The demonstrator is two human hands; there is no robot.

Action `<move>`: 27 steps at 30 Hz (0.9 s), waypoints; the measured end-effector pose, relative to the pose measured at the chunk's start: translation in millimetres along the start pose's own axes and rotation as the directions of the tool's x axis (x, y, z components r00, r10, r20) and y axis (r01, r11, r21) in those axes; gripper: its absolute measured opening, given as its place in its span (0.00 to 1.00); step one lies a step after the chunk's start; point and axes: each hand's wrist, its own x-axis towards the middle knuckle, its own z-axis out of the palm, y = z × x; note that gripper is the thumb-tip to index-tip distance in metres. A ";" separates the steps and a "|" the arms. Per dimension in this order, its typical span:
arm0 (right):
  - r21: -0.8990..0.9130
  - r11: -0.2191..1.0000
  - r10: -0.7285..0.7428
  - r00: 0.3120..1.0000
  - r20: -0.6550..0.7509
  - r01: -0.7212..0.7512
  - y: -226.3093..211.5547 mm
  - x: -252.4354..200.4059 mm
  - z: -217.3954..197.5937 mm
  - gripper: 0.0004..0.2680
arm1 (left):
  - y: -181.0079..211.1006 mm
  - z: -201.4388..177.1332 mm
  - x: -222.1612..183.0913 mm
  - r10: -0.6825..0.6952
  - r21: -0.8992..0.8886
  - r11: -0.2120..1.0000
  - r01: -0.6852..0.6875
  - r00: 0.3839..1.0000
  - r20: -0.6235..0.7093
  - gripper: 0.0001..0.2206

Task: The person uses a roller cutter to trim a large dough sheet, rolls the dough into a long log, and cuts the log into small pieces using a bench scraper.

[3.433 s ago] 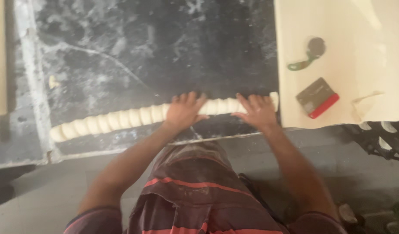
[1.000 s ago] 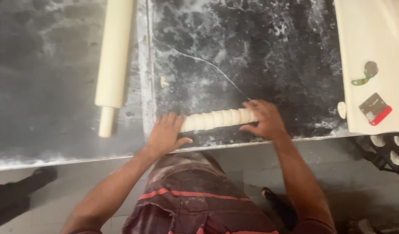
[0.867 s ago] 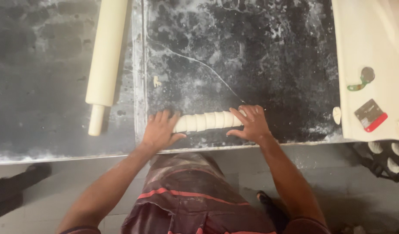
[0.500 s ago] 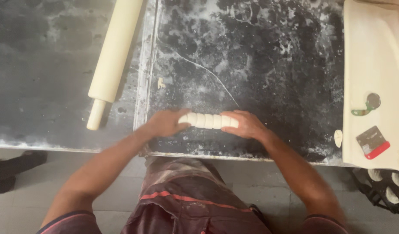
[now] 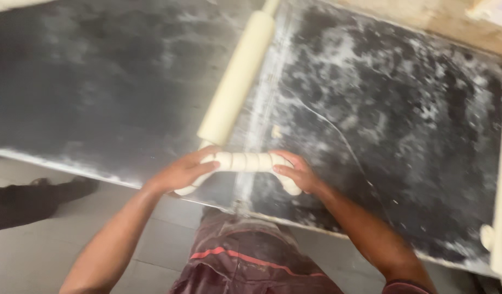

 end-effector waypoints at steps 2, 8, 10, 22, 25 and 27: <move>0.027 0.999 -0.016 1.000 -0.022 0.016 -33.7 49.0 37.3 0.21 | 7.7 -55.4 -19.6 0.106 0.106 0.990 -0.094 0.988 -0.115 0.22; -0.304 0.682 -0.671 0.734 0.102 0.665 -190.9 227.1 137.5 0.21 | 57.0 -251.4 -85.7 0.510 0.647 0.742 -0.174 0.774 -0.376 0.22; -0.501 0.343 -0.868 0.472 0.155 0.795 -243.4 265.1 161.6 0.23 | 75.5 -303.6 -101.1 0.668 0.849 0.523 -0.069 0.652 -0.358 0.21; -0.509 0.772 -0.620 0.630 -0.468 0.381 -119.5 108.8 92.1 0.14 | 7.9 -242.2 -62.5 0.837 0.903 0.422 -0.081 0.416 -0.354 0.17; -0.381 0.867 -0.497 0.609 -0.618 0.322 -49.1 22.2 80.2 0.15 | 3.4 -170.4 -13.0 0.768 0.807 0.528 -0.265 0.555 -0.319 0.16; -0.307 0.920 -0.392 0.522 -0.757 0.244 -9.0 -34.0 79.5 0.15 | 7.1 -116.1 19.1 0.724 0.723 0.587 -0.364 0.637 -0.266 0.14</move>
